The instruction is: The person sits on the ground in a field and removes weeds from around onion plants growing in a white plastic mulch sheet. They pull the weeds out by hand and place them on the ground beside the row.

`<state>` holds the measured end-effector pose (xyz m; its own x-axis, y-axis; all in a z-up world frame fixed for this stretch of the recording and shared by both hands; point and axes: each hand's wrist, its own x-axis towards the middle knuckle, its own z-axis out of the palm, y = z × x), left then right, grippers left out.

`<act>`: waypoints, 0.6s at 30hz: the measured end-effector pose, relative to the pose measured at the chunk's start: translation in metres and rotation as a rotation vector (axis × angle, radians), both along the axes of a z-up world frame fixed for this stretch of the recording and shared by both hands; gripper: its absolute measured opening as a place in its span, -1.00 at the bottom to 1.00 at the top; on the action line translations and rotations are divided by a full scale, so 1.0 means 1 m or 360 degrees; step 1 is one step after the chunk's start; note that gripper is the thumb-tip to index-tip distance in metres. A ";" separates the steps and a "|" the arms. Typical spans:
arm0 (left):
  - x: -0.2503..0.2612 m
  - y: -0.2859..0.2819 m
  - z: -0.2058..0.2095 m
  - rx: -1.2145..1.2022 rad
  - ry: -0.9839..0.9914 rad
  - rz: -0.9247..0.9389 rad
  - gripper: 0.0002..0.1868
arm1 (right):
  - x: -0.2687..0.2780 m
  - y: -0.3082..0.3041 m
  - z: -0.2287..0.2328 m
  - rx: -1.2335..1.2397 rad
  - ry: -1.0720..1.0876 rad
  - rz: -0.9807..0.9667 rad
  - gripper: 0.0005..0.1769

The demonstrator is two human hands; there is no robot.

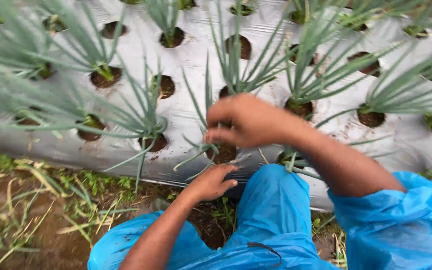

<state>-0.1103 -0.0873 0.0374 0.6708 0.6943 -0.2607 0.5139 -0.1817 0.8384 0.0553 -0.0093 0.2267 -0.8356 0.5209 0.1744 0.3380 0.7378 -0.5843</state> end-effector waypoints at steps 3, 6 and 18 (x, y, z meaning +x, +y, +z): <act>-0.024 -0.034 -0.006 -0.0074 0.0156 0.0103 -0.47 | -0.036 -0.031 -0.034 0.0014 -0.0219 0.0167 -0.81; -0.043 -0.060 -0.033 -0.0138 0.0485 0.0147 -0.45 | -0.074 -0.047 -0.104 0.0304 -0.0534 0.0374 -0.73; -0.076 -0.090 -0.125 -0.0124 0.0889 -0.0106 -0.26 | -0.148 -0.095 -0.165 0.0578 -0.1225 0.0497 -0.59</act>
<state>-0.1860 -0.1771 -0.0877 0.4578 0.6195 -0.6377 0.8729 -0.1773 0.4545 -0.0926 -0.1039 0.0618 -0.8830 0.2728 -0.3818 0.2925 0.9562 0.0068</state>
